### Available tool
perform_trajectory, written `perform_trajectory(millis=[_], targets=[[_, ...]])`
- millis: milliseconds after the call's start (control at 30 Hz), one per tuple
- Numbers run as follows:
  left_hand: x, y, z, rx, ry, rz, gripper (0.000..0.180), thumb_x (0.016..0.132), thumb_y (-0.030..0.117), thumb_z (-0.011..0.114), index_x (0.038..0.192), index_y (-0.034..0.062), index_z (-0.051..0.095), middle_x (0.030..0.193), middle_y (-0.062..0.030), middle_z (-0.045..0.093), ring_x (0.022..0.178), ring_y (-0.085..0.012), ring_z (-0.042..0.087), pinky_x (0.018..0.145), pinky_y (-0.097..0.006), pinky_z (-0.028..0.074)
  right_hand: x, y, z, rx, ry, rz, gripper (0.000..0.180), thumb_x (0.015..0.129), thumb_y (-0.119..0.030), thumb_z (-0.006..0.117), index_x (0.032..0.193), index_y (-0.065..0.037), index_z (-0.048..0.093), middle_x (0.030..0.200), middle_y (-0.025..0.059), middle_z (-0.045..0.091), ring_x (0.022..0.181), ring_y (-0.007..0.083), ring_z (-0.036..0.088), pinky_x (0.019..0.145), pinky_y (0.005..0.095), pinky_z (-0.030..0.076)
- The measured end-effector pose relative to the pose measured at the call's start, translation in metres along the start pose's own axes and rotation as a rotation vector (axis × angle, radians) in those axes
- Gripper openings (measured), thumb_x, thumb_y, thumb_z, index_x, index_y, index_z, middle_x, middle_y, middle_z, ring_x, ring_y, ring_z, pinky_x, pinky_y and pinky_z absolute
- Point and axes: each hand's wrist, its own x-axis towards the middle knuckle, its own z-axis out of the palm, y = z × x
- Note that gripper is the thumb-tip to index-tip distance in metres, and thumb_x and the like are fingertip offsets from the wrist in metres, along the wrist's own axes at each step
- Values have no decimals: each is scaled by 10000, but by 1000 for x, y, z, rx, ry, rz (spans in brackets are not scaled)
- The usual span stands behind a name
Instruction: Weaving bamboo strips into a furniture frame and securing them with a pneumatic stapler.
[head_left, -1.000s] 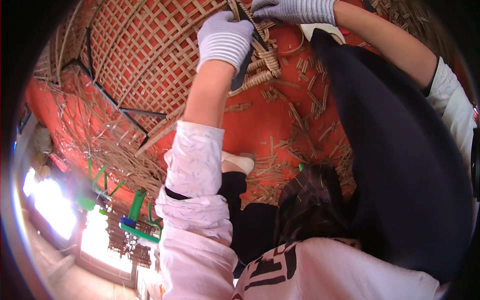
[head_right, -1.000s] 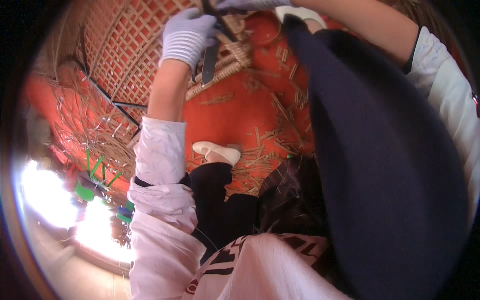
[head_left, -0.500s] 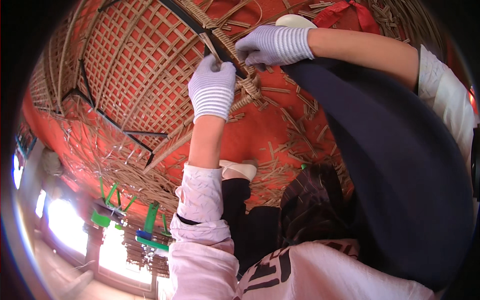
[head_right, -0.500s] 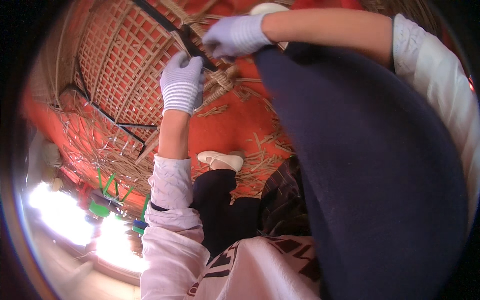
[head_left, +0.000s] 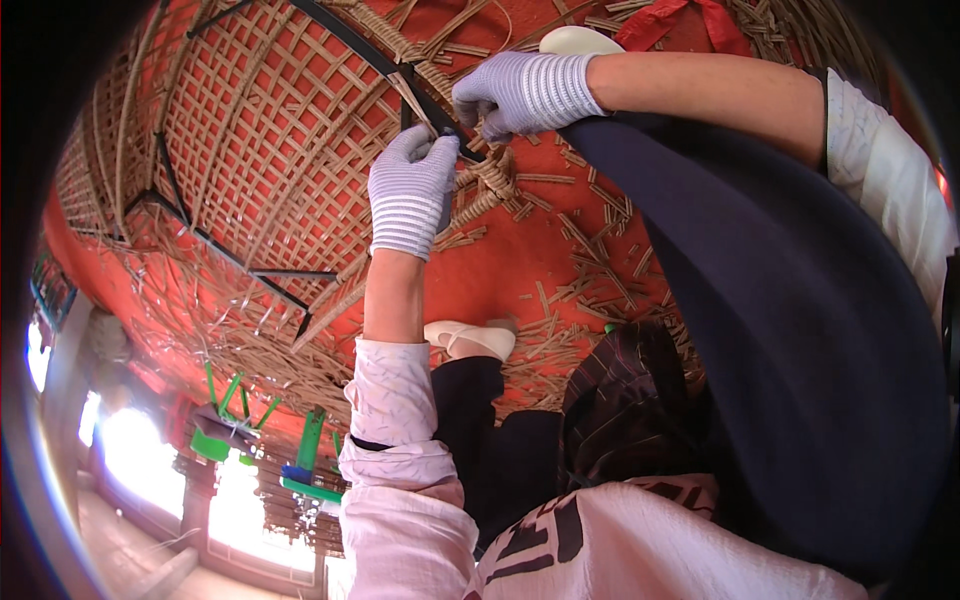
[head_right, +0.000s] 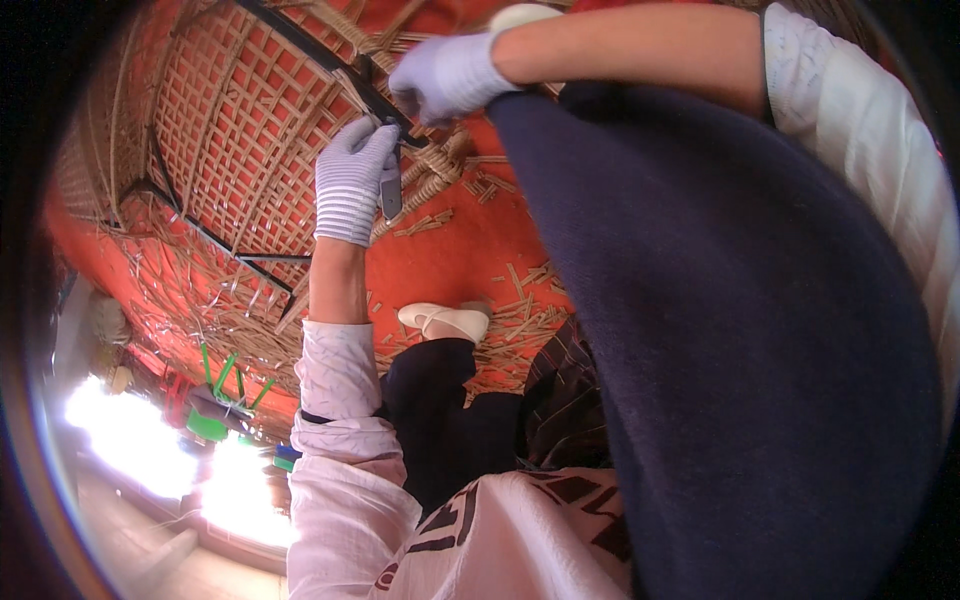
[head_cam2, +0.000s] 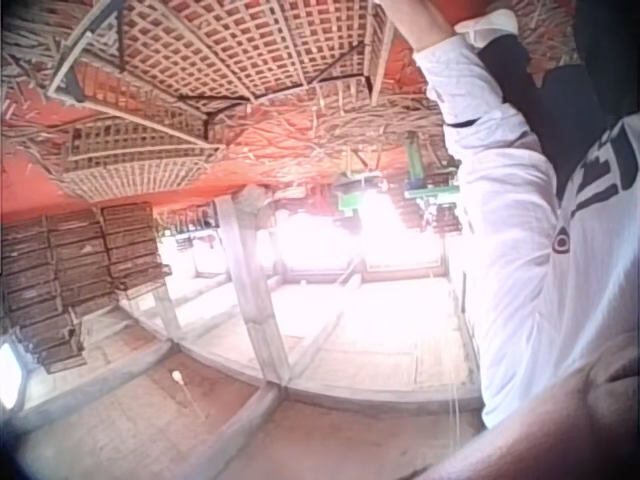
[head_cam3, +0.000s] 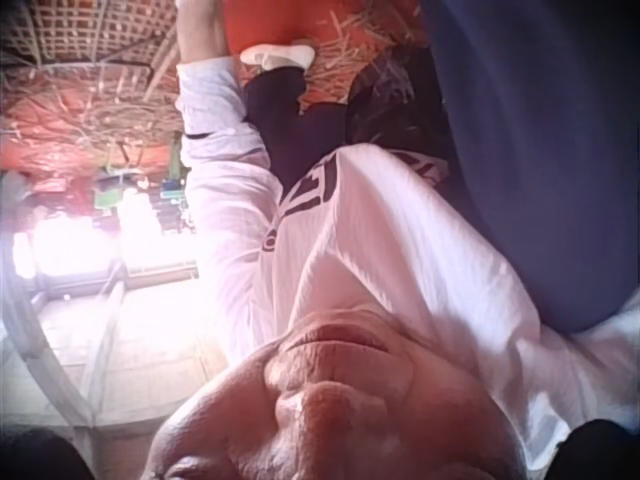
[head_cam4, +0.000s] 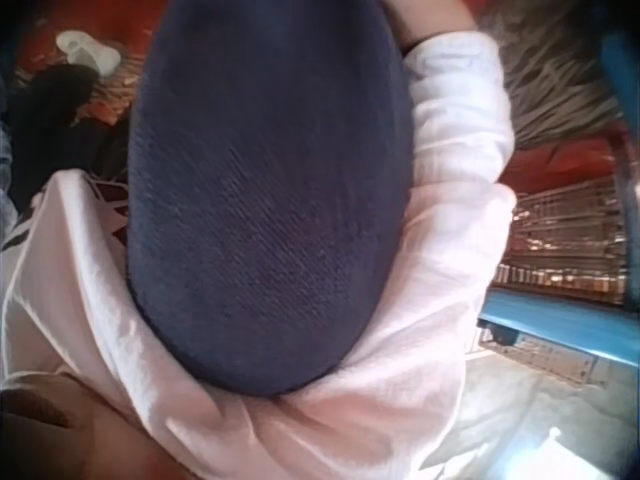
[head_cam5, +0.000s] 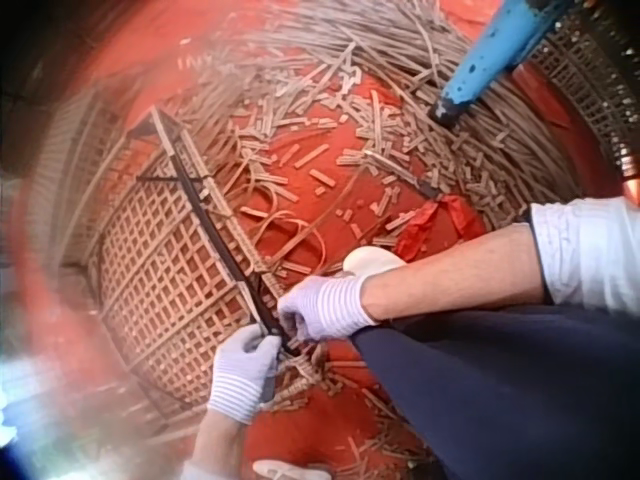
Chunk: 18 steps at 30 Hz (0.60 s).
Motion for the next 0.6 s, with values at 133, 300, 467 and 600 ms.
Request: perform_trajectory(millis=[133,300,467,600], targets=[[7,-3,2,137,28,29,383,800,213,714,1091,-31,663,835,-126,713,733,-151,667,690,-289,523,4,0,7,9,11,52,295,835,-117,679,1113,-35,624,845,104,693,619,177,679,579,320,562],[3,-3,13,254,118,59,423,754,226,702,1097,-17,659,884,-162,720,813,-241,699,785,-341,530,5,-5,10,-112,86,5,320,823,-182,695,1106,-48,627,847,125,688,749,238,693,727,369,553],[-7,6,22,530,179,82,347,761,251,667,1042,48,664,892,-210,695,883,-371,674,825,-424,520,-3,-6,8,-1,65,69,311,824,-202,691,1092,-56,632,830,122,689,791,262,688,752,381,540],[-12,7,24,503,224,132,314,760,258,663,995,51,670,859,-209,690,858,-371,674,801,-422,523,-5,-7,9,-30,126,0,320,824,-238,692,1082,-59,633,839,110,694,767,250,687,735,376,539]])
